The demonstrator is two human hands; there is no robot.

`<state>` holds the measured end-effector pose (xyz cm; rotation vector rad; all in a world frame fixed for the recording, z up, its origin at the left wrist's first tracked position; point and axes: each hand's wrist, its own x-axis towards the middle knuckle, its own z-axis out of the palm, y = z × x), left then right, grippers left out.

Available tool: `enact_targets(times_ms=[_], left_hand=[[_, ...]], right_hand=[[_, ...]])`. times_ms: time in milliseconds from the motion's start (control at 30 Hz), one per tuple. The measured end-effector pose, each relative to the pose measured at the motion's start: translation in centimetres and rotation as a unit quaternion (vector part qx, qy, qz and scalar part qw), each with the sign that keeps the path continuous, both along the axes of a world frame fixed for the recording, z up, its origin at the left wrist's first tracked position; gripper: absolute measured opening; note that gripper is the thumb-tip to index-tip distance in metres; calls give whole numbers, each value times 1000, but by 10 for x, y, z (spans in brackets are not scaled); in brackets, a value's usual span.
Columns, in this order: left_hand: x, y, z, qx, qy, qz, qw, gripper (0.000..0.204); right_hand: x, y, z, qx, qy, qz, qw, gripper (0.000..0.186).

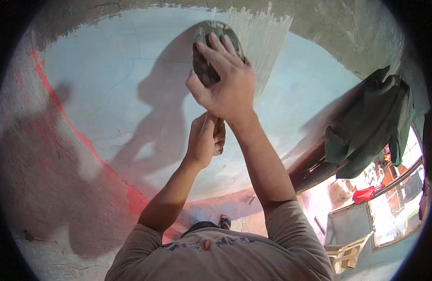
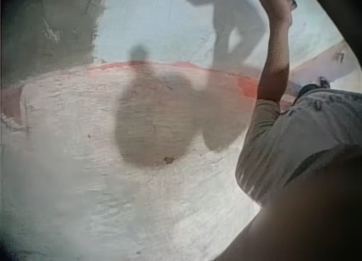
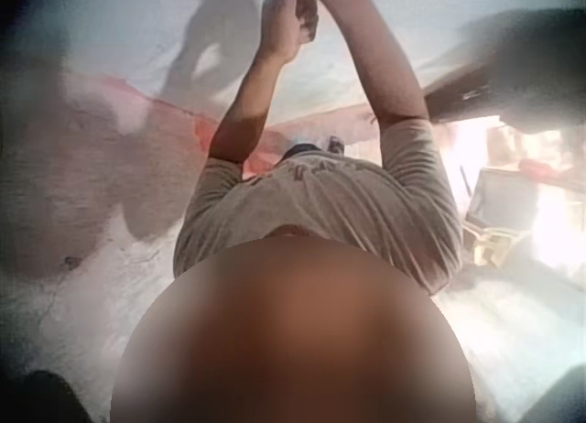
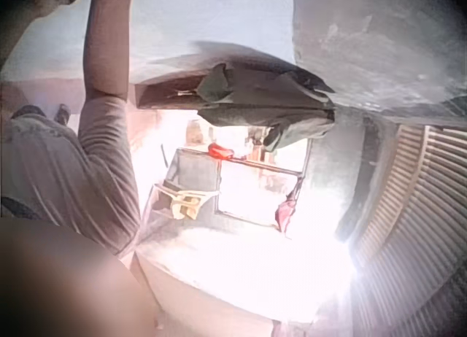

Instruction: The person applies plaster to a wall using a putty knife, smoothing the plaster onto the surface.

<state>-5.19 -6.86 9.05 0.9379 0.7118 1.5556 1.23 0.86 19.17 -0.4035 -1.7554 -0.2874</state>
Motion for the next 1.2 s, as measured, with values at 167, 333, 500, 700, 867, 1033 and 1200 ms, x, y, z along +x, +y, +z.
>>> enact_targets(times_ms=[167, 333, 500, 700, 867, 1033, 1200], left_hand=[[13, -13, -51, -36, 9, 40, 998, 54], [15, -5, -6, 6, 13, 50, 999, 49], [6, 3, 5, -23, -2, 31, 999, 48], [13, -13, -52, -48, -7, 22, 999, 47], [9, 2, 0, -15, -23, 0, 1000, 50], [12, -1, -17, -16, -5, 9, 1000, 51], [16, -6, -54, -33, 1, 22, 999, 57]], right_hand=[[10, -19, -50, -60, -59, -34, 996, 56], [5, 0, -9, -47, -39, 0, 998, 56], [2, 5, -1, 15, 2, -8, 1000, 53], [9, -17, -47, -32, -53, -55, 997, 53], [6, 0, 5, 11, -6, -21, 1000, 52], [8, 3, -17, 4, -6, -13, 1000, 51], [11, -15, -46, -26, -55, -46, 997, 51]])
